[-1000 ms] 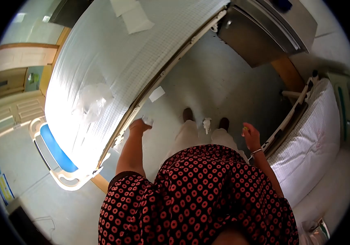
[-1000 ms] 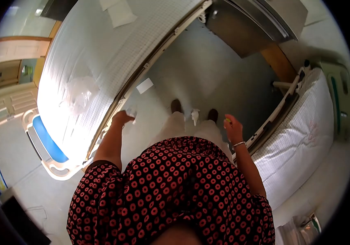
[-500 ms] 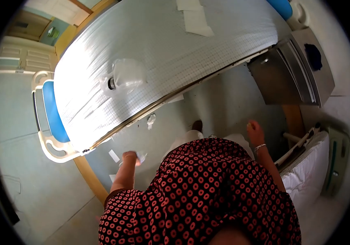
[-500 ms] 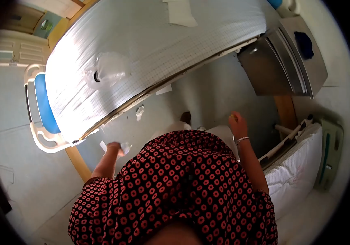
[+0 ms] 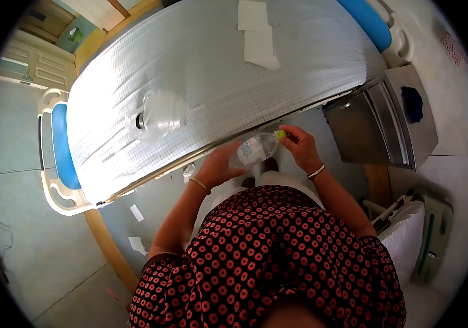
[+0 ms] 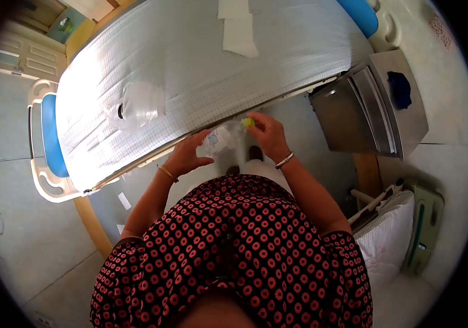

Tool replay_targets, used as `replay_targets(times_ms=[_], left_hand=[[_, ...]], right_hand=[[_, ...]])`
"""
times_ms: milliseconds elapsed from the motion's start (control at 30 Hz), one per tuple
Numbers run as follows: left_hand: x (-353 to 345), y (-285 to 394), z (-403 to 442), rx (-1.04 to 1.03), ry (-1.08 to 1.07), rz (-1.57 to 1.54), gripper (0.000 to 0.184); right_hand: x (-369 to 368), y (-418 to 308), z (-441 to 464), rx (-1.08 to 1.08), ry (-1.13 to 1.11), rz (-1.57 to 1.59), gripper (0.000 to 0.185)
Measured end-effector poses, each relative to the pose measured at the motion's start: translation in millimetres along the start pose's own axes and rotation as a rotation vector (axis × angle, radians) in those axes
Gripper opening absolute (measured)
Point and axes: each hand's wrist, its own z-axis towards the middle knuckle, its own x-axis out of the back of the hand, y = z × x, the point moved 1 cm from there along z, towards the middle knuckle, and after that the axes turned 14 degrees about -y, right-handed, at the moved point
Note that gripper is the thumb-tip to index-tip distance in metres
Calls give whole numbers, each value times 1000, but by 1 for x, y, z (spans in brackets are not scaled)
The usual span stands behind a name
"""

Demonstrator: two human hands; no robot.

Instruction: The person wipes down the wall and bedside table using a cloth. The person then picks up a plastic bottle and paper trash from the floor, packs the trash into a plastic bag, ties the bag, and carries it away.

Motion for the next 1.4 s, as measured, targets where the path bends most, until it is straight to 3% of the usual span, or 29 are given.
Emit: replay_targets(times_ms=[67,233,300,433,567,667,733,867,933,967,1033,1067,1133,1267,1400], left_hand=[[6,4,8,-70,-7,-156,72],[30,13,34,-109,-159,-366,70],[38,17,46,-7,-378,-628,68],[34,-3,68,-23,-643,-992,66],[33,12,79,45,-586,-992,61],[36,39,83,43,-382,-859,58],[44,66,83,92,-222,-401,60],[36,78,84,145,-91,-122,60],[34,80,86,91,162,379,53],[32,80,89,96,168,377,53],[29,79,97,52,247,767,43],[27,75,100,14,257,782,37],[23,65,105,-12,238,755,36],[22,31,118,-100,289,804,33],[45,13,116,-81,425,831,34]], right_hand=[[14,-5,6,38,-5,-56,27],[51,-8,21,191,-318,115,31],[65,-14,28,199,-361,144,32],[87,-12,46,235,-463,144,29],[97,-5,61,250,-422,-55,20],[91,14,69,104,-308,-100,22],[83,26,72,-6,-113,-41,26],[74,52,83,-19,-70,-75,29],[71,63,88,-46,-74,22,32],[70,64,90,-43,-81,19,32],[66,68,90,-500,-154,607,34],[66,68,90,-495,-162,600,34],[69,68,89,-801,-221,713,35],[68,82,105,-917,-277,658,38],[64,44,126,-863,-229,611,32]])
